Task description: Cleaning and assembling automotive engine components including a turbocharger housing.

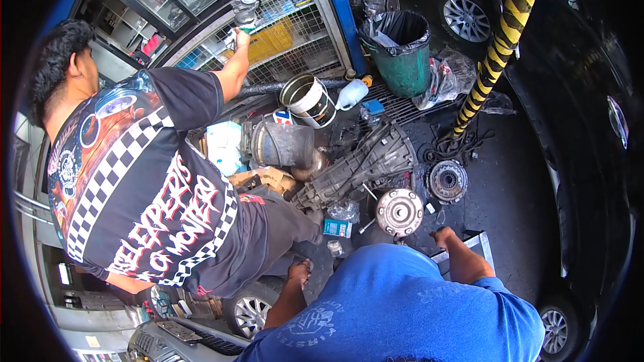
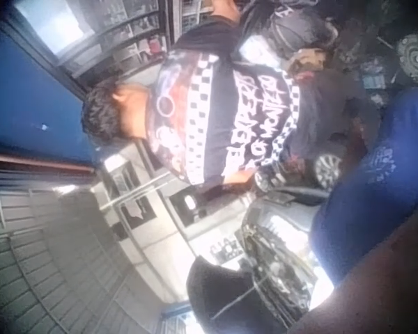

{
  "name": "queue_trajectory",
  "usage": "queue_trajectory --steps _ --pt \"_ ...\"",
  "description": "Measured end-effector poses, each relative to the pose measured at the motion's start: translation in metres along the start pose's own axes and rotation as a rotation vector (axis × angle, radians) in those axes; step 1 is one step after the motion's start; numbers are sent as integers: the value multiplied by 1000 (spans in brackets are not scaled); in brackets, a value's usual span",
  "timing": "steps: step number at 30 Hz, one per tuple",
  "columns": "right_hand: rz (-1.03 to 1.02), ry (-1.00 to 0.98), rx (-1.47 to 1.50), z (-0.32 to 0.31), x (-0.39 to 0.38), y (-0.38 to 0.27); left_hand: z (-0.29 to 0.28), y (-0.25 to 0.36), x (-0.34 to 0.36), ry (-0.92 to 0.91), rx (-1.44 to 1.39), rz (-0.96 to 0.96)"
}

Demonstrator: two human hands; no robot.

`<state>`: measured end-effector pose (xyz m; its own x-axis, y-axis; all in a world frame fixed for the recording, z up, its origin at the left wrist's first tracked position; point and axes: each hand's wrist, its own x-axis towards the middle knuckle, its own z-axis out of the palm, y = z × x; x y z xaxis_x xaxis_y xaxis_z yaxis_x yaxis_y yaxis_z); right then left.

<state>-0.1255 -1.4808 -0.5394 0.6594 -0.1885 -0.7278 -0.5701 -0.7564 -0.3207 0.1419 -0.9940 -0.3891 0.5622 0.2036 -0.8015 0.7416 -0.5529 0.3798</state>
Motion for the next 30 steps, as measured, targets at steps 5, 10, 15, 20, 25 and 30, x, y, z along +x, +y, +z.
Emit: queue_trajectory --steps 5,10,15,20,25,30 --pt "133 -131 -10 -61 -6 -18 9 12 8 -68 -51 67" --pt "191 13 198 -105 -7 -53 5 14 9 -68 -86 79" --pt "143 130 313 -102 -14 -70 1 -1 11 -51 -113 21" --pt "333 32 518 -78 1 -55 -1 -19 12 -106 -105 -36" --pt "-71 43 -111 -55 15 -15 10 -23 6 -53 -100 -60" --pt "112 -23 -35 -41 5 13 31 -28 10 -78 -44 -89"
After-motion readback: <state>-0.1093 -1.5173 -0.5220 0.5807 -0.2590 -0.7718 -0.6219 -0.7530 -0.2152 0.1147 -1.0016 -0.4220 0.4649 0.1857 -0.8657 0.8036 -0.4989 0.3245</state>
